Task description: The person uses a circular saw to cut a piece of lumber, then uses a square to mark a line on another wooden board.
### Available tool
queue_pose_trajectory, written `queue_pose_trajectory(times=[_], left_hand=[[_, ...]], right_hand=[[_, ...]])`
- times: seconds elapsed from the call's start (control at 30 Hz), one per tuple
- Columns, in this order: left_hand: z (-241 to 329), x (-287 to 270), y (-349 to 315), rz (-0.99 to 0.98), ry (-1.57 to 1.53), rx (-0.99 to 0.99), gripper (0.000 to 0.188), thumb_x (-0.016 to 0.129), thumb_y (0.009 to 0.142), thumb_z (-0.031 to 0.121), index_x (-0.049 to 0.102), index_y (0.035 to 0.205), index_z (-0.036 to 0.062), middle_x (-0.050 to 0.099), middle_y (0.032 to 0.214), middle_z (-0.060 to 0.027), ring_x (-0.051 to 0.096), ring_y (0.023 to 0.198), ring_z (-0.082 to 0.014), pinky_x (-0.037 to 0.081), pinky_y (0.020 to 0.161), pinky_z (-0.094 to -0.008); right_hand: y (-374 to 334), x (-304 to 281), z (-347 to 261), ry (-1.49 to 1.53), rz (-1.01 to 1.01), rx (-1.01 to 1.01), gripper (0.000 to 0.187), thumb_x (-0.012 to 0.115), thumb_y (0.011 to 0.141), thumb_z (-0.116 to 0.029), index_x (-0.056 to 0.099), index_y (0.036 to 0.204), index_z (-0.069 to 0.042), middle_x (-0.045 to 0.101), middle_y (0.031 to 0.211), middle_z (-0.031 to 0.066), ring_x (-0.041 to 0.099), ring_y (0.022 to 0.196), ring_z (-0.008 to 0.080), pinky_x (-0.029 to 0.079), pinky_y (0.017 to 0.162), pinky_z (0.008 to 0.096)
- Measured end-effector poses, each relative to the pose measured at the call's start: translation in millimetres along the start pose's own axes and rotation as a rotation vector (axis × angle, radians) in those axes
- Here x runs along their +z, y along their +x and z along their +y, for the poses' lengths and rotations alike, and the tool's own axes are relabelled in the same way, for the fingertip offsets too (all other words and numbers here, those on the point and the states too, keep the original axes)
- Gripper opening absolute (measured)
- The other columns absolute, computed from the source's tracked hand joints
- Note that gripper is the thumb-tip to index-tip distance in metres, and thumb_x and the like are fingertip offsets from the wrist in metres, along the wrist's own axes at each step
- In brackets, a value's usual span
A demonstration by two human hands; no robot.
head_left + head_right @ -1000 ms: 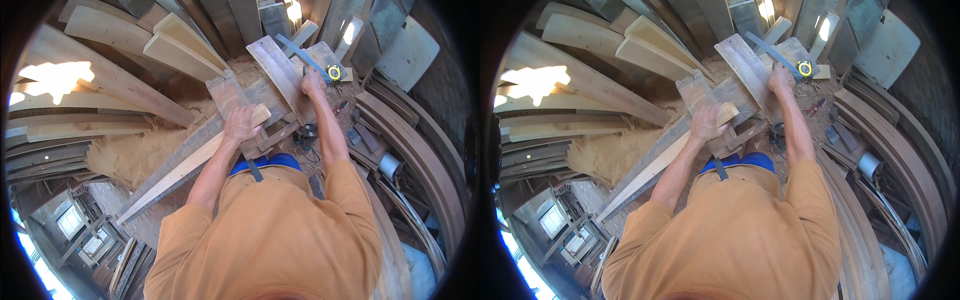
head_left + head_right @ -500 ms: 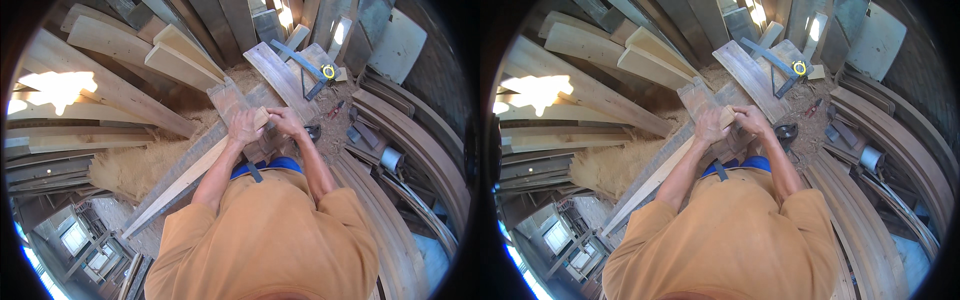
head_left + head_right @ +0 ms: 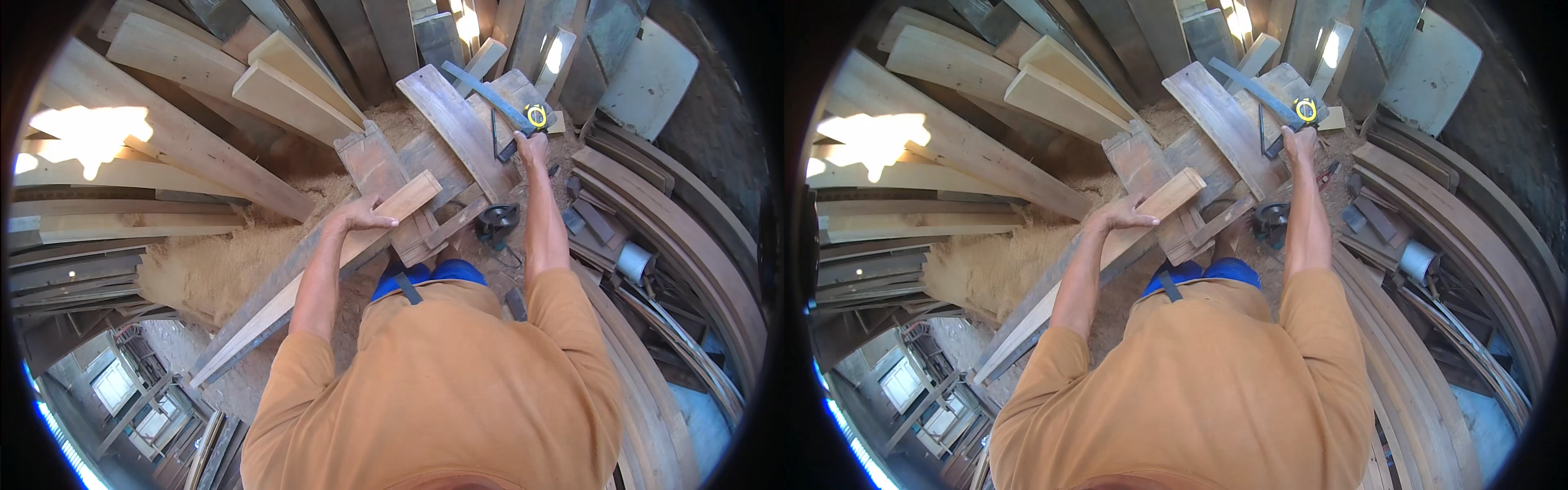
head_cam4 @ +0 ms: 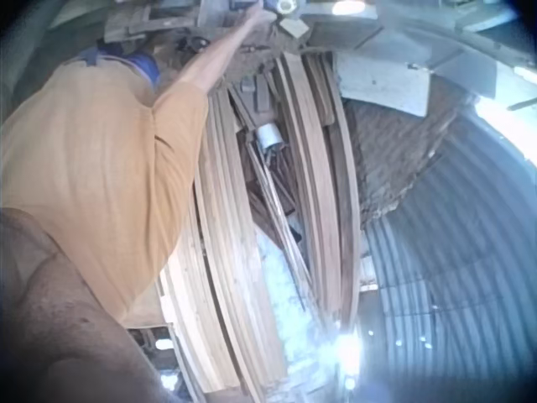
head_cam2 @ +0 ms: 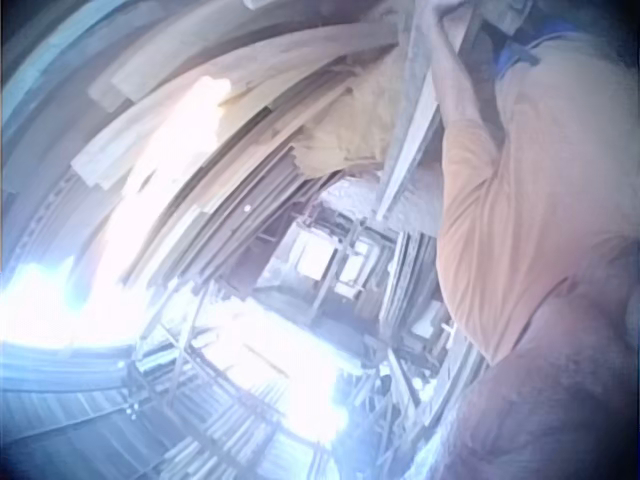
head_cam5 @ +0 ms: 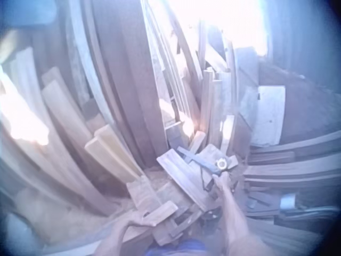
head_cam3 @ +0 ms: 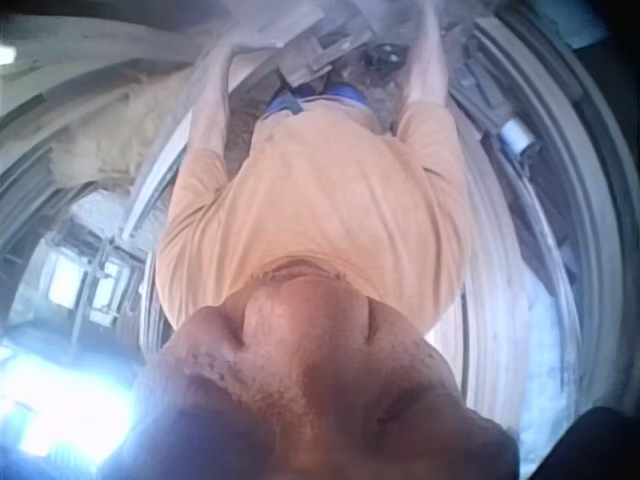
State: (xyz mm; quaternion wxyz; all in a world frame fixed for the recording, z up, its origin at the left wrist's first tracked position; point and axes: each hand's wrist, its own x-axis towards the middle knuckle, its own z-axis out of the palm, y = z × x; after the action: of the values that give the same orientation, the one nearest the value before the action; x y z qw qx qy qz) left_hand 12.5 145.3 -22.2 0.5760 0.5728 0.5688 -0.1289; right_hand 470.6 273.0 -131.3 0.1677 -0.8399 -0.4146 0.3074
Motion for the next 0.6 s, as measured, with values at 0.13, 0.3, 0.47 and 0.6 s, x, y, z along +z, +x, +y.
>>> queue_pose_trajectory(times=[0.13,0.3,0.47,0.6], left_hand=[[-32,23,11,0.054,-0.13,0.002,0.114,0.088,0.07,0.065,0.047,0.149,-0.0061,0.058,0.146,-0.0271,0.057,0.136,-0.0371,0.045,0.115,-0.0444],[-36,35,9,0.107,-0.246,-0.033,0.126,0.09,0.067,0.067,0.037,0.154,-0.0091,0.052,0.15,-0.0287,0.05,0.143,-0.0379,0.039,0.121,-0.045],[-87,28,8,-0.12,-0.42,0.034,0.113,0.089,0.074,0.058,0.038,0.157,0.0007,0.053,0.151,-0.0217,0.045,0.147,-0.0325,0.034,0.124,-0.0425],[-85,25,-5,-0.183,-0.546,0.071,0.107,0.089,0.076,0.053,0.038,0.159,0.0084,0.053,0.151,-0.0175,0.047,0.144,-0.0288,0.034,0.122,-0.0425]], right_hand=[[15,7,-1,-0.09,0.055,0.021,0.057,0.081,0.079,-0.039,0.074,0.113,0.007,0.074,0.117,0.0306,0.07,0.115,0.0467,0.053,0.101,0.0505],[-3,-12,-22,0.096,0.1,-0.045,0.043,0.079,0.082,-0.031,0.074,0.108,0.002,0.076,0.108,0.0245,0.074,0.1,0.0389,0.055,0.093,0.0461],[-34,-39,-39,0.277,0.224,-0.245,0.031,0.079,0.09,-0.026,0.07,0.098,0.003,0.071,0.087,0.0071,0.062,0.073,0.018,0.052,0.071,0.035],[-84,-55,-48,0.689,0.057,-0.263,0.013,0.071,0.098,-0.014,0.07,0.107,-0.004,0.065,0.087,-0.0027,0.057,0.075,0.0069,0.047,0.068,0.026]])
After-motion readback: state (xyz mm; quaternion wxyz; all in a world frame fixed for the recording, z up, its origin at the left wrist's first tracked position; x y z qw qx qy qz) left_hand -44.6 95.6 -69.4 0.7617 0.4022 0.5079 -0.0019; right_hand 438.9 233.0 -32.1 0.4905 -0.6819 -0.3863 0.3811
